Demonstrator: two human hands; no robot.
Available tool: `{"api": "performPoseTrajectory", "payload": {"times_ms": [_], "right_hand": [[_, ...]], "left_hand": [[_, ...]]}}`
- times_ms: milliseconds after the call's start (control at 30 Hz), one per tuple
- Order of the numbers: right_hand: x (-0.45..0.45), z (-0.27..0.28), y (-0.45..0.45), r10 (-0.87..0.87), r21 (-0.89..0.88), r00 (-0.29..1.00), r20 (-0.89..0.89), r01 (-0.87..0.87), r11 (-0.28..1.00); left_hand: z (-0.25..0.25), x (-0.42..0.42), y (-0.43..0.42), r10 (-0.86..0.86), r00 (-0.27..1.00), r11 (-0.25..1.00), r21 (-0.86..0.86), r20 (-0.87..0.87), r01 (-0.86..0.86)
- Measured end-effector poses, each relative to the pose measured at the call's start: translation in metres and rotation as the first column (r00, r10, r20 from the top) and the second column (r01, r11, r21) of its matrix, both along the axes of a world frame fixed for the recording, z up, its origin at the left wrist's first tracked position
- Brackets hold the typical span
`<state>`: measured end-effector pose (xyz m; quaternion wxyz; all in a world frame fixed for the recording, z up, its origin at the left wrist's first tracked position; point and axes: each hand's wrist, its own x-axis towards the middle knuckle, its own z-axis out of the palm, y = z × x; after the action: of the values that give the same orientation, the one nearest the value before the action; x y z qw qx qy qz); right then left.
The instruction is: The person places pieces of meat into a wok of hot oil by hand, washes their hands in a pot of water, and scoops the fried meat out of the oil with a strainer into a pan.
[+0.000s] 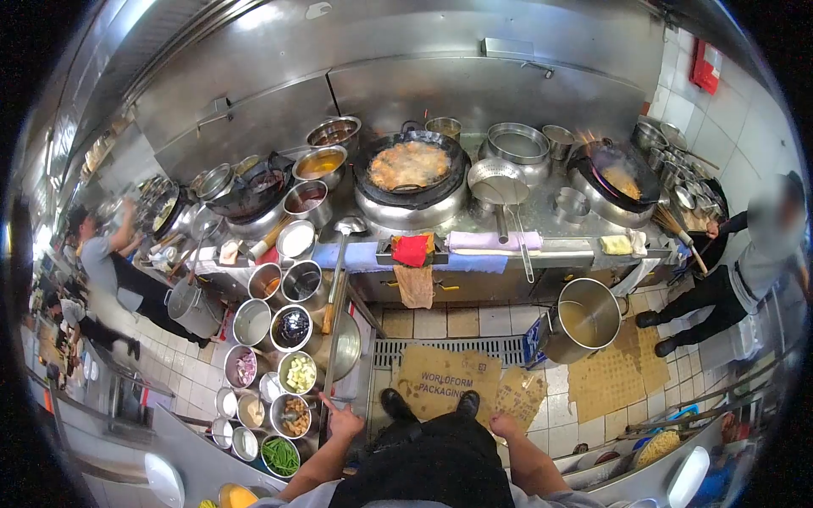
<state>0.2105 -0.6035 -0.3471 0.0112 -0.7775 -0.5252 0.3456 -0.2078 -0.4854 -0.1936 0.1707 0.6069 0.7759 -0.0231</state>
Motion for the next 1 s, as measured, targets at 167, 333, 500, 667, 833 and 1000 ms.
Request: {"api": "performPoseTrajectory", "payload": {"times_ms": [167, 333, 500, 667, 833, 1000], "right_hand": [[-0.001, 0.013, 0.006, 0.036, 0.072, 0.999, -0.009, -0.036, 0.997], [-0.004, 0.033, 0.011, 0.068, -0.014, 0.998, 0.001, -0.068, 0.998], [-0.007, 0.038, 0.013, 0.042, -0.021, 0.999, 0.006, -0.042, 0.999], [-0.007, 0.025, 0.013, 0.055, 0.030, 0.998, -0.031, -0.055, 0.998], [-0.011, 0.026, 0.014, -0.012, -0.095, 1.000, -0.002, 0.012, 0.995], [-0.012, 0.039, 0.011, 0.036, -0.010, 0.999, 0.000, -0.036, 0.999]], "left_hand": [[0.013, 0.006, 0.000, 0.017, 1.000, 0.997, -0.070, 0.006, -0.016], [0.016, 0.007, 0.004, 0.000, 1.000, 0.993, -0.119, -0.028, -0.003], [0.018, 0.011, 0.009, -0.014, 0.993, 0.963, -0.267, -0.116, -0.017], [0.001, 0.007, 0.009, -0.035, 0.991, 0.967, -0.255, -0.131, 0.000], [0.041, 0.020, 0.006, -0.060, 0.989, 0.950, -0.311, -0.137, 0.015], [-0.003, 0.007, 0.009, 0.052, 0.995, 0.969, -0.238, -0.081, -0.070]]}}
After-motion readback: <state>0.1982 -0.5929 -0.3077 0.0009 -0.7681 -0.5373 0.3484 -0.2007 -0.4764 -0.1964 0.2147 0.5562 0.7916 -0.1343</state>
